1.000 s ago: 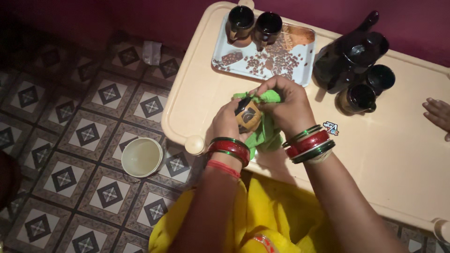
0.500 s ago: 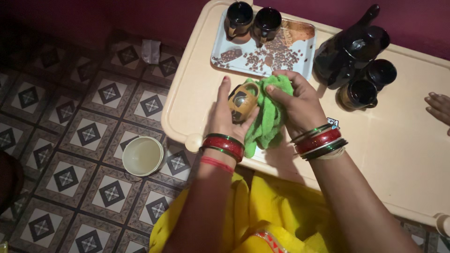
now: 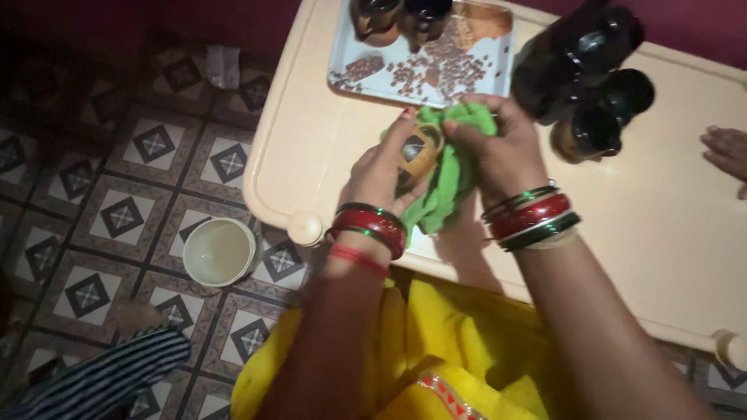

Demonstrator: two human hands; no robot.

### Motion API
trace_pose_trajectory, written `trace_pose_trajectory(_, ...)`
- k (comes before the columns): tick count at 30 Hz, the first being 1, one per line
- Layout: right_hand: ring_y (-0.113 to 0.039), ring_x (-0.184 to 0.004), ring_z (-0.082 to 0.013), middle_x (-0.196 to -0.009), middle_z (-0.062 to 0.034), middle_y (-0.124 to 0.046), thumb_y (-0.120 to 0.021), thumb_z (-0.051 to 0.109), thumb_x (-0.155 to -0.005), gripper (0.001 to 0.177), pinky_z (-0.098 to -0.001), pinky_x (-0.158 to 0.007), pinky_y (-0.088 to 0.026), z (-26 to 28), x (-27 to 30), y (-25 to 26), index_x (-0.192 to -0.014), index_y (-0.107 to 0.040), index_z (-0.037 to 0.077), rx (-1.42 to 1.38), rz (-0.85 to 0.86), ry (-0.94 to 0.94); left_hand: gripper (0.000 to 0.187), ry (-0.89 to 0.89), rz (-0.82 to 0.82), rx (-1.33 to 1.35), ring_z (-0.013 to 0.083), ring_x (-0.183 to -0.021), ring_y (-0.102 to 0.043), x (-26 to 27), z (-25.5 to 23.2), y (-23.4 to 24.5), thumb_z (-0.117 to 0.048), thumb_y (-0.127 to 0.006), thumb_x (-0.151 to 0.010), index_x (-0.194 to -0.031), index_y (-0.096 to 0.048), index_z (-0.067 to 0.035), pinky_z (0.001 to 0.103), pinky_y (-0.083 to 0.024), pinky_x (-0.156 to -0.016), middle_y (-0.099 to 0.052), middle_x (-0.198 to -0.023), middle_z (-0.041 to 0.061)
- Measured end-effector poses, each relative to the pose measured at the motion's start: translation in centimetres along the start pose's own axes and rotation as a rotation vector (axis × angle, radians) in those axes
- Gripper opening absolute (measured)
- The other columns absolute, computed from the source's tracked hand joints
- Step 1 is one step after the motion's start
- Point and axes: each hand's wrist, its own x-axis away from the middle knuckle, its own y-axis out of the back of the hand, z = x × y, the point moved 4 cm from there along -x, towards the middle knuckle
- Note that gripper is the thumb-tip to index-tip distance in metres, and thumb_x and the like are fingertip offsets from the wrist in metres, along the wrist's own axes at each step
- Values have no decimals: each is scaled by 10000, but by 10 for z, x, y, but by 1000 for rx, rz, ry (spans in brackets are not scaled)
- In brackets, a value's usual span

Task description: The person wipes several small dark cups with a green cloth on a low beige table. They handle each cup individually, wiping the exterior and interior, then place the cleaned cups onto a white tray.

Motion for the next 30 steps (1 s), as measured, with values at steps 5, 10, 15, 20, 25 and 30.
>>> trace_pose_trajectory(5, -717, -912, -166, -1038, -77, -707, -718, -91, -872, 321, -288, -834, -612, 4, 1, 1, -1159, -626, 20, -38, -12, -8, 639, -5, -56, -24, 205, -1047, -667, -3, -6, 4, -529, -728, -793, -1217, -688, -53, 374, -587, -887, -670, -1157, 74)
trace_pose_trajectory(10, -693, -922, -149, -1049, -63, -702, -716, -68, -891, 299, -275, -834, -593, 4, -2, -6, -1160, -625, 26, 37, -1, 63, 615, -6, -10, 47, 201, -994, -672, -18, -15, -9, -530, -680, -798, -1220, -699, -82, 371, -600, -849, -679, -1138, 75)
trace_pose_trajectory(15, -689, -1001, -120, -1105, -41, -719, -731, -4, -915, 264, -259, -894, -579, 13, -10, -15, -1153, -627, 39, 319, 15, 214, 538, 80, -122, 87, 179, -961, -651, -45, -13, -19, -530, -669, -821, -1221, -684, -170, 341, -590, -800, -664, -1129, 68)
trace_pose_trajectory(20, -680, -1020, -124, -1108, -41, -722, -719, 7, -899, 257, -260, -907, -555, 19, -10, -20, -1141, -635, 35, 383, -18, 165, 476, 122, -131, 165, 175, -878, -631, -61, -4, -22, -481, -614, -853, -1247, -651, -217, 338, -563, -713, -648, -1120, 31)
trace_pose_trajectory(25, -686, -978, -118, -1097, -42, -745, -722, 19, -878, 239, -263, -864, -564, 21, -27, -18, -1106, -652, 39, 397, -59, 15, 612, -829, 19, -842, 179, -982, -665, -51, -29, -31, -545, -559, -1017, -1420, -486, -91, 331, -613, -794, -602, -1179, 39)
trace_pose_trajectory(30, -681, -976, -106, -1111, -45, -737, -713, 34, -886, 267, -251, -847, -568, 18, -45, -28, -1143, -643, 52, 264, -122, 12, 544, 29, -54, 309, 236, -987, -685, -84, -7, -25, -417, -567, -956, -1341, -603, -34, 413, -586, -803, -669, -1191, 139)
